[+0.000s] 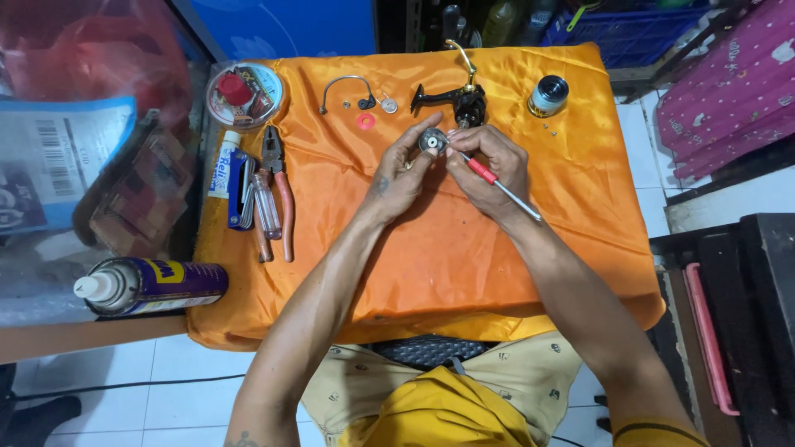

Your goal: The person holds a small cylindrical mechanical component and uses a red-handled screwdriver to manipulate its internal parts. They repeatedly insert the screwdriver into the component's center, rotate it, and adjust the position of the component in their hands.

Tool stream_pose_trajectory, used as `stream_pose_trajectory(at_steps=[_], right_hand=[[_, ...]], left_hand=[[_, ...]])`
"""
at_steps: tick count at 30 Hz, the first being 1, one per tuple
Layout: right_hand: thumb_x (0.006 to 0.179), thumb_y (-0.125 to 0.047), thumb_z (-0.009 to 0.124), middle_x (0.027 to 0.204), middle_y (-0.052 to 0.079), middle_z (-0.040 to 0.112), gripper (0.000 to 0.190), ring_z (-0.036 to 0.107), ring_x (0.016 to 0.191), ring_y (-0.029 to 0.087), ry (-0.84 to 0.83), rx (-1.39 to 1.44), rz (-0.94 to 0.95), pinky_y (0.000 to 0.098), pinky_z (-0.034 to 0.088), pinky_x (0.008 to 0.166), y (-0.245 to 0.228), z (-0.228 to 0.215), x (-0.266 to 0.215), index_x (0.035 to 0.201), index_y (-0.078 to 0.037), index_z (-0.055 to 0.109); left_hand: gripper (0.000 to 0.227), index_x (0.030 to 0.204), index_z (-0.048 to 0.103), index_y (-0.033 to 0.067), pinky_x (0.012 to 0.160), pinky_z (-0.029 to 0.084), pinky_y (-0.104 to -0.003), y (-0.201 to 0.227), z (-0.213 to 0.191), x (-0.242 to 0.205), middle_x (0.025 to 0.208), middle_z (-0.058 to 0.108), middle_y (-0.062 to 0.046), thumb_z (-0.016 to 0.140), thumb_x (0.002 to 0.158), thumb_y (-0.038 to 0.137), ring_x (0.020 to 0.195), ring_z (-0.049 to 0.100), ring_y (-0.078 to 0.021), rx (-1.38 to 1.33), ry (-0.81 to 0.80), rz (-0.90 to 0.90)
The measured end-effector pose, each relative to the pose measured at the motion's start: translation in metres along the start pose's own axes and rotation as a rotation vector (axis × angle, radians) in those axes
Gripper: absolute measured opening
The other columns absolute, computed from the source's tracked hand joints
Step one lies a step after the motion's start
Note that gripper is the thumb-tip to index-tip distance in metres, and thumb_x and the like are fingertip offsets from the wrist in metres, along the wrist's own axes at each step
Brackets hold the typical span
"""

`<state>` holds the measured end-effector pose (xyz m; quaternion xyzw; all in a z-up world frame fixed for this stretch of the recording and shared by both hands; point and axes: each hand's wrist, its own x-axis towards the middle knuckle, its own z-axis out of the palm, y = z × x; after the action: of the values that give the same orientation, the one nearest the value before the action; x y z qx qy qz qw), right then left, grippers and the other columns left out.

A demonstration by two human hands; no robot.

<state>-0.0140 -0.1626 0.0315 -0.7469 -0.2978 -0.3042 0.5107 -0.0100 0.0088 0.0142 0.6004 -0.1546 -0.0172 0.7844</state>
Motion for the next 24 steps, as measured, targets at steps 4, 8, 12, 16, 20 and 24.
stream_pose_trajectory(at_steps=[4, 8, 12, 16, 20, 24], right_hand=[[0.086, 0.008, 0.079, 0.092, 0.022, 0.075, 0.007, 0.076, 0.092, 0.042, -0.011, -0.007, -0.004, 0.0439, 0.06, 0.076, -0.004, -0.002, 0.001, 0.09, 0.006, 0.072], [0.086, 0.007, 0.08, 0.091, 0.023, 0.075, 0.008, 0.076, 0.092, 0.042, -0.012, 0.011, 0.005, 0.0444, 0.06, 0.076, 0.0, -0.004, 0.0, 0.088, 0.007, 0.072], [0.087, 0.005, 0.083, 0.091, 0.022, 0.076, 0.01, 0.077, 0.091, 0.039, 0.014, 0.003, 0.023, 0.0413, 0.06, 0.075, 0.01, -0.006, -0.003, 0.088, 0.006, 0.073], [0.086, 0.006, 0.082, 0.091, 0.021, 0.077, 0.009, 0.077, 0.091, 0.038, -0.002, 0.013, 0.054, 0.0403, 0.06, 0.076, 0.01, -0.007, -0.003, 0.088, 0.006, 0.073], [0.085, 0.006, 0.081, 0.092, 0.022, 0.077, 0.008, 0.077, 0.091, 0.039, 0.004, 0.005, 0.061, 0.0412, 0.06, 0.074, 0.004, -0.003, -0.002, 0.088, 0.006, 0.073], [0.085, 0.007, 0.081, 0.091, 0.022, 0.077, 0.008, 0.078, 0.089, 0.038, 0.016, 0.017, 0.067, 0.0403, 0.061, 0.072, 0.004, -0.002, -0.002, 0.088, 0.006, 0.073]], left_hand=[[0.051, 0.145, 0.056, 0.0103, 0.089, 0.06, -0.028, -0.007, 0.0, 0.002, 0.11, 0.061, -0.006, 0.058, 0.096, -0.004, 0.094, 0.061, -0.0113, -0.003, -0.005, -0.011], [0.039, 0.13, 0.059, 0.0047, 0.072, 0.061, -0.021, -0.018, -0.004, 0.005, 0.096, 0.068, -0.008, 0.067, 0.092, 0.001, 0.08, 0.069, -0.0092, 0.035, 0.068, -0.037], [0.032, 0.123, 0.069, 0.007, 0.074, 0.059, -0.019, -0.006, -0.001, 0.005, 0.095, 0.07, -0.007, 0.069, 0.091, 0.003, 0.086, 0.067, -0.0084, 0.093, 0.091, 0.019], [0.031, 0.123, 0.071, 0.013, 0.077, 0.059, -0.02, -0.006, 0.002, 0.005, 0.091, 0.069, -0.003, 0.066, 0.093, 0.007, 0.085, 0.065, -0.0057, 0.131, 0.088, 0.003], [0.03, 0.123, 0.071, 0.0111, 0.078, 0.058, -0.024, 0.002, 0.004, 0.003, 0.088, 0.065, -0.004, 0.064, 0.094, 0.006, 0.085, 0.063, -0.0099, 0.133, 0.072, 0.013], [0.03, 0.122, 0.071, 0.0095, 0.079, 0.058, -0.026, 0.006, 0.006, 0.002, 0.089, 0.065, -0.004, 0.062, 0.094, 0.004, 0.086, 0.061, -0.0105, 0.128, 0.059, 0.022]])
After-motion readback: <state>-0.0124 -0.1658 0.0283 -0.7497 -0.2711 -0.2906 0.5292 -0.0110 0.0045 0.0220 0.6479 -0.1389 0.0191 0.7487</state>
